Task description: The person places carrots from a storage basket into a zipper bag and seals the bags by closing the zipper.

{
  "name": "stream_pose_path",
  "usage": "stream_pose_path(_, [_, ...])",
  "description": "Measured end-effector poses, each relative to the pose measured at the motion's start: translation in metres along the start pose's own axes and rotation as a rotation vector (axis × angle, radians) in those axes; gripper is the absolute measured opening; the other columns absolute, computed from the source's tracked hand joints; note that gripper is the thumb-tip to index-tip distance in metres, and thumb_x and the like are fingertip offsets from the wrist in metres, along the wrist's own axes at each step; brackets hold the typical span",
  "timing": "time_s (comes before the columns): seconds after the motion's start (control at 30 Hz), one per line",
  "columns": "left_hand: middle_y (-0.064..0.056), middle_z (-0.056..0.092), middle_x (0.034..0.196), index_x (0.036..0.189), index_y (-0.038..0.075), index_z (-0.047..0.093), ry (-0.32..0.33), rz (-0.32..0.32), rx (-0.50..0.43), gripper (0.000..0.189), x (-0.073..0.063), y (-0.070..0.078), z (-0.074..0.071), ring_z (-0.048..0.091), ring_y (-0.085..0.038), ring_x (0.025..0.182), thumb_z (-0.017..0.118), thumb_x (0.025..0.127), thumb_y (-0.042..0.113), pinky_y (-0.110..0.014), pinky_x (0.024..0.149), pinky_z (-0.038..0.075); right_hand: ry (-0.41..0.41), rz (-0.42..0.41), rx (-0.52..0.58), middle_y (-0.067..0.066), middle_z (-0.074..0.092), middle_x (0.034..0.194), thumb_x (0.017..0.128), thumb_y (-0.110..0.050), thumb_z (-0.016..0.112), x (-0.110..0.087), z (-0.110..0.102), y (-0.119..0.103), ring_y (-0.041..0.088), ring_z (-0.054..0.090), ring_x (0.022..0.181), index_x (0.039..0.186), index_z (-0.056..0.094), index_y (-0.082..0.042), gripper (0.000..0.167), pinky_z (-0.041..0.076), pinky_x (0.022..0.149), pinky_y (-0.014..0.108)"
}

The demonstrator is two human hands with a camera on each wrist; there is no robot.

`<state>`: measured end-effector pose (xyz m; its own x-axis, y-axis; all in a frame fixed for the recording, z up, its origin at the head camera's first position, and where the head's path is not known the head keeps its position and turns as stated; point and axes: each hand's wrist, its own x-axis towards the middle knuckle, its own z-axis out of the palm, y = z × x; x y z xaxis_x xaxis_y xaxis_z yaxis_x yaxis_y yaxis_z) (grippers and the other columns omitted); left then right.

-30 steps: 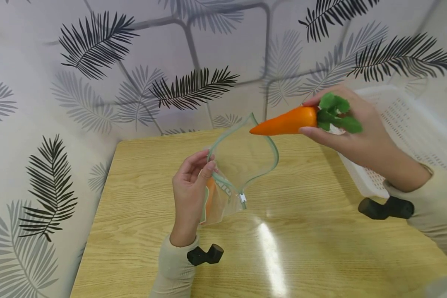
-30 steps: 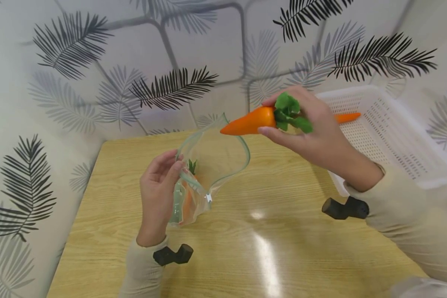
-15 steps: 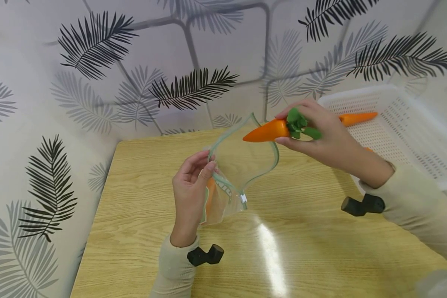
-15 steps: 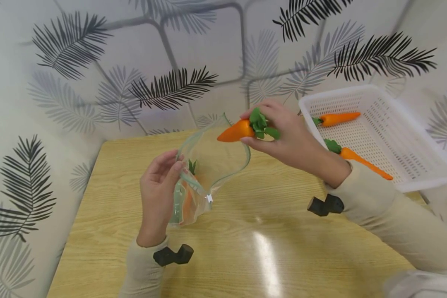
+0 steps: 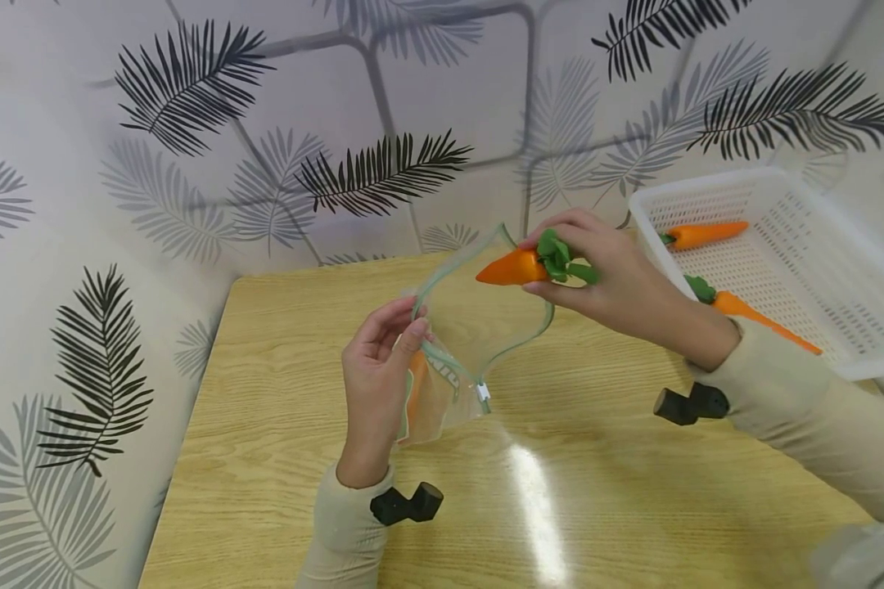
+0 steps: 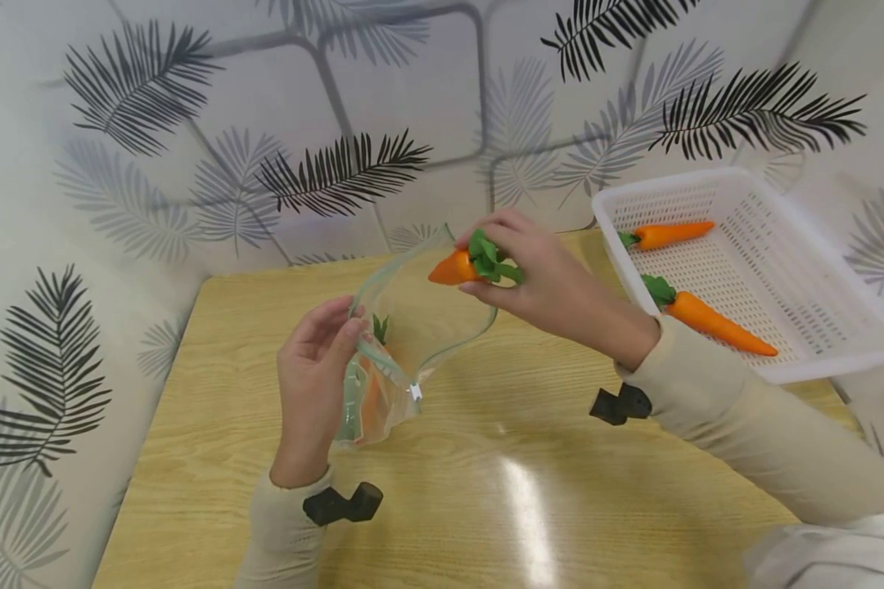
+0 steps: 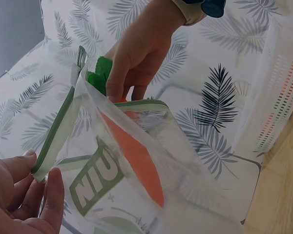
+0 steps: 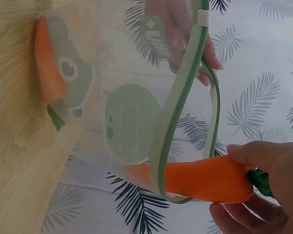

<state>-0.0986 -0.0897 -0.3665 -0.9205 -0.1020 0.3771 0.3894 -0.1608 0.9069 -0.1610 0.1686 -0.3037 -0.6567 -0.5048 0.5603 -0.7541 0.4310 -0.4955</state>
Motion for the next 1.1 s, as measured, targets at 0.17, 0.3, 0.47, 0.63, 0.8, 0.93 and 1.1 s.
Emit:
stream_pose_path(0.17, [-0.015, 0.061, 0.101, 0.113, 0.000, 0.062, -0.002, 0.011, 0.010, 0.028, 0.000, 0.000, 0.000, 0.059, -0.032, 0.100, 0.065, 0.087, 0.006, -0.033, 0.084, 0.052, 0.005, -0.001, -0.031, 0.001, 0.056, 0.110, 0.076, -0.012, 0.078, 0.002, 0.005, 0.003, 0.011, 0.052, 0.094, 0.109, 0.064, -0.007, 0.037, 0.045, 0.077, 0.022])
stream_pose_path(0.3, [-0.015, 0.061, 0.101, 0.113, 0.001, 0.062, -0.002, 0.008, 0.010, 0.027, -0.001, -0.001, 0.000, 0.058, -0.036, 0.101, 0.066, 0.087, 0.007, -0.033, 0.084, 0.052, -0.007, 0.023, -0.046, 0.002, 0.057, 0.111, 0.077, -0.013, 0.078, 0.004, 0.009, 0.005, 0.012, 0.053, 0.092, 0.110, 0.064, -0.007, 0.037, 0.046, 0.076, 0.025])
stream_pose_path(0.47, [-0.015, 0.061, 0.101, 0.113, 0.000, 0.062, -0.006, 0.007, 0.001, 0.027, -0.001, 0.000, 0.001, 0.059, -0.035, 0.101, 0.066, 0.087, 0.007, -0.033, 0.084, 0.052, -0.049, 0.068, -0.064, 0.002, 0.055, 0.112, 0.079, -0.015, 0.076, 0.005, 0.014, 0.007, 0.013, 0.053, 0.092, 0.112, 0.062, -0.008, 0.036, 0.048, 0.077, 0.030])
stream_pose_path(0.63, [-0.015, 0.061, 0.101, 0.113, -0.001, 0.062, -0.011, 0.010, 0.013, 0.027, -0.001, 0.000, 0.002, 0.061, -0.028, 0.099, 0.065, 0.087, 0.006, -0.032, 0.084, 0.052, -0.073, 0.077, -0.082, 0.003, 0.054, 0.112, 0.080, -0.015, 0.075, 0.006, 0.017, 0.010, 0.013, 0.053, 0.092, 0.113, 0.061, -0.008, 0.036, 0.049, 0.078, 0.032])
stream_pose_path(0.8, [-0.014, 0.062, 0.102, 0.113, -0.001, 0.062, -0.011, 0.011, 0.033, 0.027, -0.001, 0.000, 0.002, 0.060, -0.029, 0.099, 0.064, 0.087, 0.006, -0.031, 0.082, 0.052, -0.087, 0.092, -0.109, 0.005, 0.054, 0.112, 0.080, -0.015, 0.075, 0.009, 0.022, 0.011, 0.016, 0.054, 0.094, 0.113, 0.061, -0.007, 0.037, 0.051, 0.080, 0.033])
stream_pose_path(0.93, [-0.014, 0.062, 0.102, 0.113, -0.001, 0.061, -0.014, 0.011, 0.029, 0.027, 0.000, -0.001, 0.002, 0.061, -0.027, 0.098, 0.064, 0.088, 0.006, -0.031, 0.082, 0.053, -0.093, 0.092, -0.134, 0.007, 0.053, 0.111, 0.080, -0.014, 0.075, 0.010, 0.024, 0.010, 0.018, 0.053, 0.096, 0.113, 0.061, -0.005, 0.037, 0.051, 0.081, 0.032])
stream_pose_path(1.1, [-0.015, 0.061, 0.102, 0.113, -0.002, 0.061, -0.019, 0.018, 0.019, 0.027, 0.000, -0.002, 0.002, 0.060, -0.028, 0.099, 0.064, 0.087, 0.004, -0.031, 0.082, 0.053, -0.071, 0.005, -0.165, 0.010, 0.053, 0.109, 0.078, -0.012, 0.076, 0.011, 0.028, 0.009, 0.022, 0.050, 0.099, 0.110, 0.062, -0.002, 0.036, 0.049, 0.084, 0.035])
